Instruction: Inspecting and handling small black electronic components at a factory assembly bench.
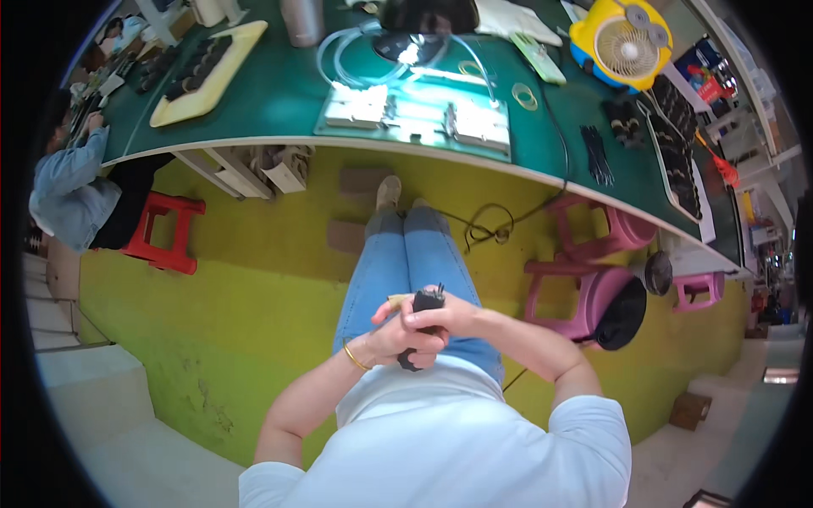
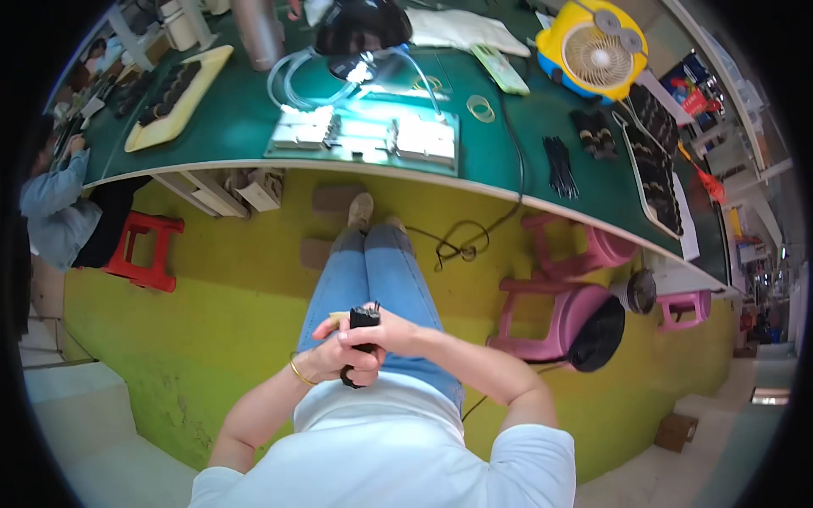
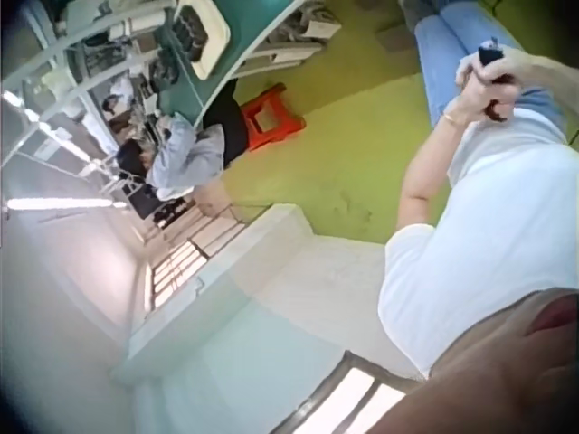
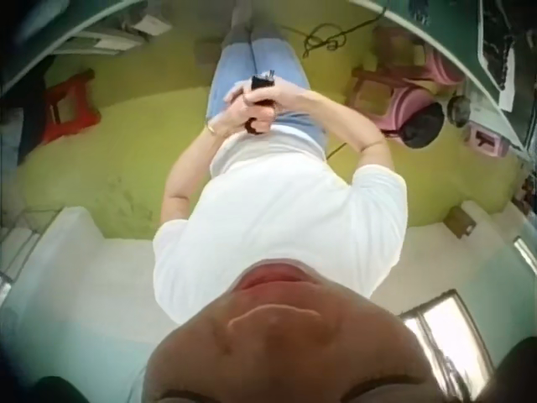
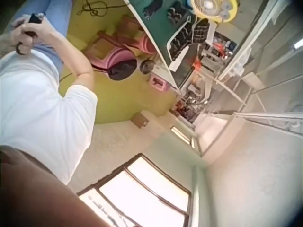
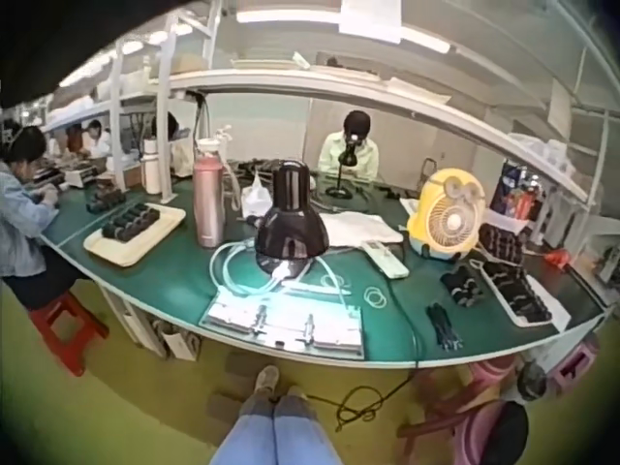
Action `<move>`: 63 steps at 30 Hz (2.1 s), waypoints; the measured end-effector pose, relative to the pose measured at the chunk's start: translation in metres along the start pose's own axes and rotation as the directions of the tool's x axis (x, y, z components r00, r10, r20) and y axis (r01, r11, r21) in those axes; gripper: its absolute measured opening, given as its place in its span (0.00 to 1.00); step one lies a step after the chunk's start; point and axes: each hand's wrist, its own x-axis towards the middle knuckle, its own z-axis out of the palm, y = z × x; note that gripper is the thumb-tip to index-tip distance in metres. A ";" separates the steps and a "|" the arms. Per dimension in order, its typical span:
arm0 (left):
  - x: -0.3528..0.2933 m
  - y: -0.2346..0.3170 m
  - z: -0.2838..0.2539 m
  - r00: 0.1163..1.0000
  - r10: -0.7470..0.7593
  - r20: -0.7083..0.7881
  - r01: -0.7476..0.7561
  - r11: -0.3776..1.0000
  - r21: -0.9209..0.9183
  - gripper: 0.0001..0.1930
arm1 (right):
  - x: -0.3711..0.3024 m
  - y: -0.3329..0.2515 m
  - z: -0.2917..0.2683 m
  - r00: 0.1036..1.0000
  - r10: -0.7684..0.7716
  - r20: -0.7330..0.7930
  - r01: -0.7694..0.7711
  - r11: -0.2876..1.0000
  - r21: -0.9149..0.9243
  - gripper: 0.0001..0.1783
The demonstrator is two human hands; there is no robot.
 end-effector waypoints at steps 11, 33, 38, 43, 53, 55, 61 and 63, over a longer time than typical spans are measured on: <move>-0.001 -0.037 -0.027 0.796 0.517 -0.316 -0.238 0.746 0.622 0.14 | 0.017 0.035 0.007 0.798 0.111 -0.592 -0.117 0.993 0.028 0.13; -0.157 -0.100 -0.078 0.937 -0.348 -0.029 0.314 0.804 0.506 0.07 | -0.059 0.024 -0.007 0.594 0.160 -0.788 0.065 0.967 0.245 0.12; -0.182 -0.071 -0.089 0.951 -0.040 -0.307 0.268 0.600 0.753 0.11 | -0.058 0.011 0.000 0.580 0.181 -0.794 0.076 0.958 0.275 0.15; -0.161 -0.036 -0.091 0.949 -0.224 -0.220 0.305 0.486 0.819 0.11 | -0.070 0.001 -0.010 0.590 0.148 -0.793 0.121 0.956 0.268 0.15; 0.050 0.045 0.058 0.805 0.190 0.562 -0.557 0.567 0.606 0.17 | -0.058 0.003 -0.043 0.642 0.110 -0.759 0.013 0.988 0.154 0.13; 0.063 0.038 0.107 0.531 0.385 0.755 -0.807 0.502 0.311 0.13 | -0.051 0.000 -0.049 0.681 0.084 -0.728 -0.027 0.996 0.089 0.13; 0.056 0.053 0.171 0.289 0.246 0.925 -0.879 0.451 0.155 0.13 | -0.035 -0.016 -0.045 0.674 0.042 -0.738 -0.071 0.997 -0.008 0.12; 0.059 0.045 0.176 0.284 0.246 0.927 -0.904 0.392 0.173 0.13 | -0.033 -0.015 -0.048 0.697 0.066 -0.714 -0.124 0.992 -0.029 0.12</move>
